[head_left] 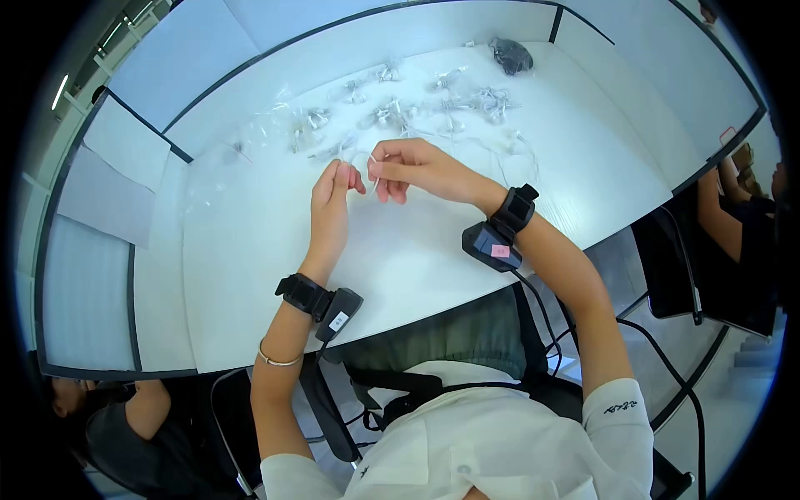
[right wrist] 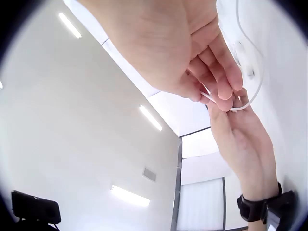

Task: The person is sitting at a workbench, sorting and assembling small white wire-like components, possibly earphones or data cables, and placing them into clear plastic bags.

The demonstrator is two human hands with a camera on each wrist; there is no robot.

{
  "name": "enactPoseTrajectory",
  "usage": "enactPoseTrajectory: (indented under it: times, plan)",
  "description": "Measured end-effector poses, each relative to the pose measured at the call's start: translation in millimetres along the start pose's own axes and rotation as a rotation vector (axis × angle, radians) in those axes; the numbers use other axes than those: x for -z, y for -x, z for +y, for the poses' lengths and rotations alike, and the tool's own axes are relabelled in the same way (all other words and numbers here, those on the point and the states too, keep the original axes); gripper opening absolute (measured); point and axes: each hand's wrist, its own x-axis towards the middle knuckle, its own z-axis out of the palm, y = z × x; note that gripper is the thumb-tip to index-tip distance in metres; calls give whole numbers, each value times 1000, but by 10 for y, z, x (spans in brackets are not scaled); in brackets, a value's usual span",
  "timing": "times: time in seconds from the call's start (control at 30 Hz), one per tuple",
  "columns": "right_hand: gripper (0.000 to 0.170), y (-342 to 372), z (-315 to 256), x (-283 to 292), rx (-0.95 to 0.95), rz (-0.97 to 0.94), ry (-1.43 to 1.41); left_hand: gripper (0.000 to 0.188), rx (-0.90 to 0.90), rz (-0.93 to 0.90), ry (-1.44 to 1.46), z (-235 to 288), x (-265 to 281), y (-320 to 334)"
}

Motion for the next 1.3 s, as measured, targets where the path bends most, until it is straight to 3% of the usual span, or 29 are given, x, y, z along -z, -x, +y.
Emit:
enactPoseTrajectory:
  times: [0.17, 0.3, 0.6, 0.77, 1.1, 1.3]
  plan:
    - [19, -15, 11, -14, 50, -8, -82, 33, 26, -34, -15, 4, -7, 31]
    - [17, -50, 105, 30, 68, 107, 4, 31, 292, -221, 191, 31, -1, 36]
    - [14, -19, 115, -56, 117, 267, 326, 32, 295, -224, 133, 23, -20, 26]
    - [24, -10, 134, -74, 126, 315, 222, 33, 278, -287, 150, -11, -54, 43]
    - [16, -30, 89, 7, 115, 217, 248, 31, 339, -337, 141, 90, -32, 71]
    - [17, -26, 53, 95, 56, 160, 151, 33, 273, -391, 155, 145, -27, 63]
